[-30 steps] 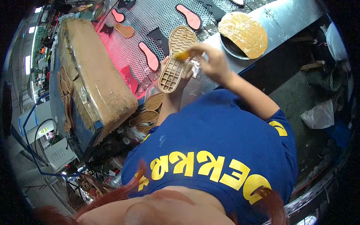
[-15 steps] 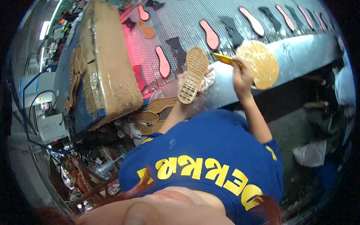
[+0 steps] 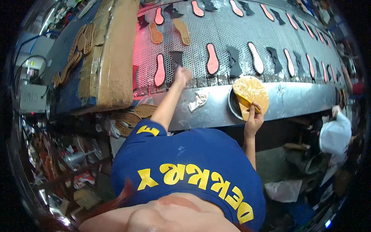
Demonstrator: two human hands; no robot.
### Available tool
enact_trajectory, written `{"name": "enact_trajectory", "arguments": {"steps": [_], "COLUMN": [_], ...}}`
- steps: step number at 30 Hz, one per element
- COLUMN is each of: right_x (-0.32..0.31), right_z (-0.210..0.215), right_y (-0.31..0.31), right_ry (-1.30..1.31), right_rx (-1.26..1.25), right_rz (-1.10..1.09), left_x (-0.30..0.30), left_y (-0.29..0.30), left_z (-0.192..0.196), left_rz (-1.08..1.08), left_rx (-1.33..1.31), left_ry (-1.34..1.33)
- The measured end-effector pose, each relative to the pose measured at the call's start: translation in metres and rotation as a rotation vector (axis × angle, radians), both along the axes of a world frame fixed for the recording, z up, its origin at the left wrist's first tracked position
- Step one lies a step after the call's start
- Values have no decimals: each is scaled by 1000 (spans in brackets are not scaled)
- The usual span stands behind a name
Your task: The person repeatedly picks up brown shoe soles from a conveyor belt and applies a yellow adhesive to the textured underside using a yellow scraper. They dip the scraper into a container of adhesive, spread it across the sole, and place the treated sole back onto the belt. The process is repeated for multiple soles throughout the clip.
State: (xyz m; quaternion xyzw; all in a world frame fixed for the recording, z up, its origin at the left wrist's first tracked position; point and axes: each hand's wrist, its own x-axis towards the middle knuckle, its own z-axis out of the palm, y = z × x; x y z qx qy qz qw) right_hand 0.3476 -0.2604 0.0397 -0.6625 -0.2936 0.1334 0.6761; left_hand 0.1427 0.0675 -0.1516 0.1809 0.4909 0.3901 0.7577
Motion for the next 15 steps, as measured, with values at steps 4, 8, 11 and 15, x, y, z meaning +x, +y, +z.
{"name": "enact_trajectory", "arguments": {"steps": [4, 8, 11, 15], "right_x": [22, 44, 41, 45], "right_z": [-21, -56, -63, -88], "right_y": [-7, -11, 3, 12], "right_ry": [105, 172, 155, 103], "right_rx": [-79, -156, -159, -248], "right_rz": [-35, 13, 144, 310], "left_x": [-88, -160, -164, -184], "left_y": [-135, -197, -206, -166], "left_z": [-32, -17, 30, -12], "left_rz": [-192, -129, 33, 363], "left_rx": [718, 738, 333, -374], "left_ry": [1062, 1340, 1689, 1263]}}
